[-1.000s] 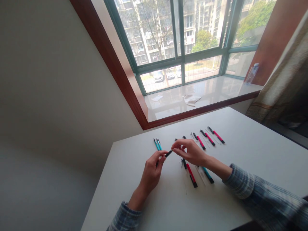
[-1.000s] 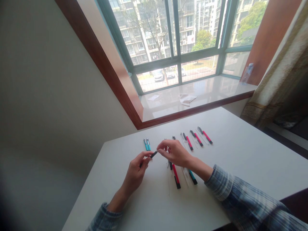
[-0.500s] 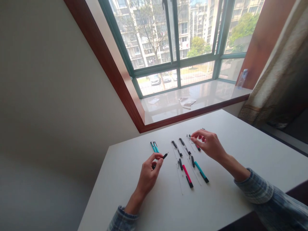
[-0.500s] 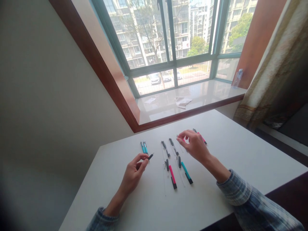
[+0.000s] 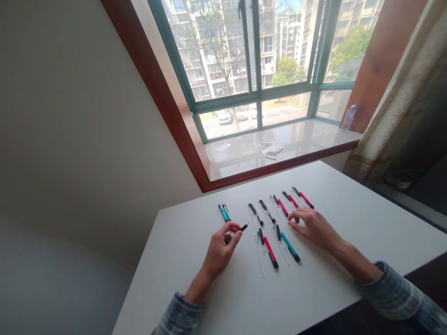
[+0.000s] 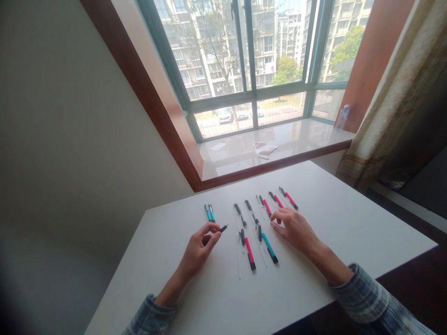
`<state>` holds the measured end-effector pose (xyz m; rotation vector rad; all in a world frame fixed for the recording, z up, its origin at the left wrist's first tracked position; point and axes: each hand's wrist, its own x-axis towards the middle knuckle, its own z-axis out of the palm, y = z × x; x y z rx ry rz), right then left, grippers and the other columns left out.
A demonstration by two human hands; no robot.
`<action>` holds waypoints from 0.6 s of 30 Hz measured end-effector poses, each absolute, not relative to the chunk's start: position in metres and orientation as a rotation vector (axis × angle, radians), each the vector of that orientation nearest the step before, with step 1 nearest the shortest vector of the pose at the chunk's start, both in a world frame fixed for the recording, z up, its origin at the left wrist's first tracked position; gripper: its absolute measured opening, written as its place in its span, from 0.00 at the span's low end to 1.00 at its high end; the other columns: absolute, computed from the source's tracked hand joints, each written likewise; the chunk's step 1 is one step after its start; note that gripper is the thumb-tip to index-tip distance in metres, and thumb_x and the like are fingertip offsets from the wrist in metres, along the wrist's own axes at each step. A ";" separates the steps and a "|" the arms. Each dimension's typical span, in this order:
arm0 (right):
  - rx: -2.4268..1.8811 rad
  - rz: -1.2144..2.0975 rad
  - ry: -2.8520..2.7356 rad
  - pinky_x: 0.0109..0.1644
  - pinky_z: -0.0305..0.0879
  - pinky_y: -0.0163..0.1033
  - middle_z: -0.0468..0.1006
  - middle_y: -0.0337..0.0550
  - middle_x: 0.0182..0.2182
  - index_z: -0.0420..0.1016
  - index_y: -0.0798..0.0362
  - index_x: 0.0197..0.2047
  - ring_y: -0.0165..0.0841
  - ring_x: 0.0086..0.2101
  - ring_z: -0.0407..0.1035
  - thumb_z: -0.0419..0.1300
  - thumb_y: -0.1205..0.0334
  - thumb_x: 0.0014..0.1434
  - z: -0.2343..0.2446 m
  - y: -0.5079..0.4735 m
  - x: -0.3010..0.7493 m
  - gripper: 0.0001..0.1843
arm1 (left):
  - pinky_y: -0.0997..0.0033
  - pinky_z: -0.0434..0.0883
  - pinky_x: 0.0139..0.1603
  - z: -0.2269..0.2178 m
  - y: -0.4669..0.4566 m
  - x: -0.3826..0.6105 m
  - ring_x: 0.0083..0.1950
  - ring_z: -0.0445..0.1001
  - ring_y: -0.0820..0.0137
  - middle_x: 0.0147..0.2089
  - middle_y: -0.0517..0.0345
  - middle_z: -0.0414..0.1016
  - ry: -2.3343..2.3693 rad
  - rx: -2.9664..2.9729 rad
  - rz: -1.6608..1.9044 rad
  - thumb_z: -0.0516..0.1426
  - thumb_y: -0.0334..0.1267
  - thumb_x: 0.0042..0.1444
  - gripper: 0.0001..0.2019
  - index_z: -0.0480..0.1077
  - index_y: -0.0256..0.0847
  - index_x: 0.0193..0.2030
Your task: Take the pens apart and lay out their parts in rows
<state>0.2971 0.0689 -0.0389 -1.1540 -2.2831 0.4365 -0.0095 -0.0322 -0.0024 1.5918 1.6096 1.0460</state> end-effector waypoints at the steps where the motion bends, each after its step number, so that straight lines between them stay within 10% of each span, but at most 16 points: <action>1: -1.141 0.449 -2.272 0.42 0.71 0.46 0.79 0.44 0.33 0.80 0.49 0.40 0.39 0.34 0.73 0.59 0.55 0.67 -0.038 0.070 0.297 0.10 | 0.76 0.58 0.27 -0.003 -0.032 -0.010 0.27 0.63 0.76 0.37 0.60 0.72 1.606 1.597 1.044 0.58 0.49 0.63 0.13 0.72 0.40 0.42; 18: -0.787 0.886 -2.291 0.25 0.47 0.34 0.63 0.34 0.18 0.62 0.53 0.22 0.26 0.22 0.53 0.61 0.34 0.60 0.013 0.075 0.174 0.32 | 0.76 0.66 0.29 -0.009 -0.030 -0.018 0.27 0.67 0.75 0.34 0.60 0.71 1.551 1.671 1.115 0.56 0.46 0.66 0.14 0.73 0.41 0.51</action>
